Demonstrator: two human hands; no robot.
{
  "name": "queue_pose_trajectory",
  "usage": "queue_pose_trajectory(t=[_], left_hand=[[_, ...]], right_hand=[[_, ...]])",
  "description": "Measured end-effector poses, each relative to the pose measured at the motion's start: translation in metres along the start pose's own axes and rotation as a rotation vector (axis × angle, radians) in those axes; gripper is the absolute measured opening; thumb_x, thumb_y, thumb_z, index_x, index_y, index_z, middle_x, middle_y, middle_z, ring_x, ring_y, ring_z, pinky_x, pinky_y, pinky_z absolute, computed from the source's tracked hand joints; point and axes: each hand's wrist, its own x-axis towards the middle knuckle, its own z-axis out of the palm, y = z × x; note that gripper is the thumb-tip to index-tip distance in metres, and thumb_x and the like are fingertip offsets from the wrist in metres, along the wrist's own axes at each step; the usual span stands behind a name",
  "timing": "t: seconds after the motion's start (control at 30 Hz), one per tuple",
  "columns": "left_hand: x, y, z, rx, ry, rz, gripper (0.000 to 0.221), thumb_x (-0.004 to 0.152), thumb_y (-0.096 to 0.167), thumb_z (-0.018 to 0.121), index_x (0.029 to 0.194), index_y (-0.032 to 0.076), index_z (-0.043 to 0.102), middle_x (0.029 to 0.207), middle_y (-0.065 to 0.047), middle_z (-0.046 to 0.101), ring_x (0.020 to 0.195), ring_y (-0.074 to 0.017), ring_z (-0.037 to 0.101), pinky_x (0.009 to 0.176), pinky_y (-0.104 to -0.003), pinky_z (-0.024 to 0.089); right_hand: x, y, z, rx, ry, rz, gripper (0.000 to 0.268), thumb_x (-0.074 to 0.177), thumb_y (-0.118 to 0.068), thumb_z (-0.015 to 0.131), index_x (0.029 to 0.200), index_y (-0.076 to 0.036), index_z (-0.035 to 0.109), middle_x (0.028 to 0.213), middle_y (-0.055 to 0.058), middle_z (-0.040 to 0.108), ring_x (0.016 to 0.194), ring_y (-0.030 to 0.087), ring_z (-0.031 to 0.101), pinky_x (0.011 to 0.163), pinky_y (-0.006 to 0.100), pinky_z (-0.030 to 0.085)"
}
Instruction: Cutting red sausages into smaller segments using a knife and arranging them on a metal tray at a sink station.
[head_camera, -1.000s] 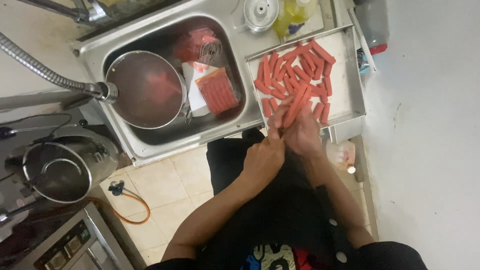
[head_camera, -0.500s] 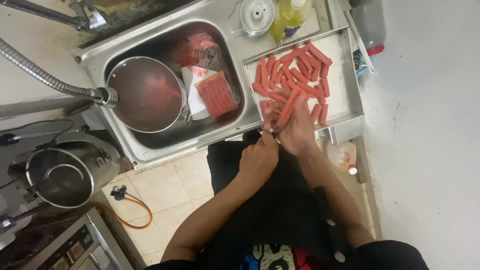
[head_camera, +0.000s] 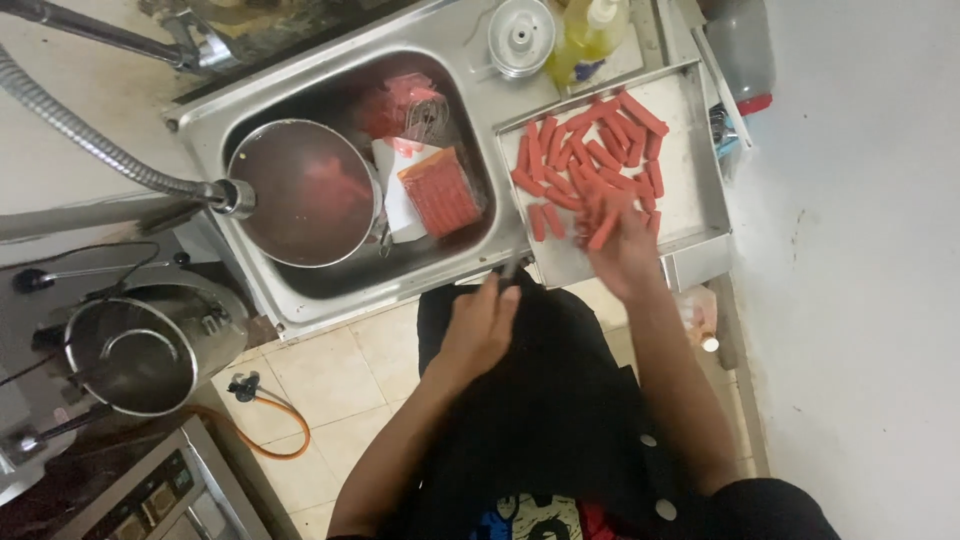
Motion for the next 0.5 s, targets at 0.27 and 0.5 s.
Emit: queue_pose_trajectory(t=[0.27, 0.5], left_hand=[[-0.038, -0.030, -0.068, 0.076, 0.180, -0.182, 0.044, 0.111, 0.038, 0.037, 0.093, 0.003, 0.056, 0.064, -0.024, 0.062, 0.064, -0.0411, 0.069, 0.061, -0.048, 0.051], [-0.078, -0.065, -0.090, -0.020, 0.310, -0.231, 0.041, 0.111, 0.032, 0.040, 0.087, 0.005, 0.059, 0.056, -0.012, 0.060, 0.052, -0.0253, 0.063, 0.052, -0.035, 0.049]], right_hand=[[0.088, -0.066, -0.102, -1.303, 0.360, -0.155, 0.062, 0.113, -0.038, 0.056, 0.164, -0.015, 0.028, 0.129, 0.030, 0.058, 0.047, 0.040, 0.065, 0.030, 0.041, 0.052], [0.102, 0.031, 0.046, -1.943, 0.220, -0.466, 0.051, 0.101, -0.030, 0.069, 0.146, -0.013, 0.052, 0.131, 0.022, 0.050, 0.114, 0.048, 0.061, 0.095, 0.056, 0.052]])
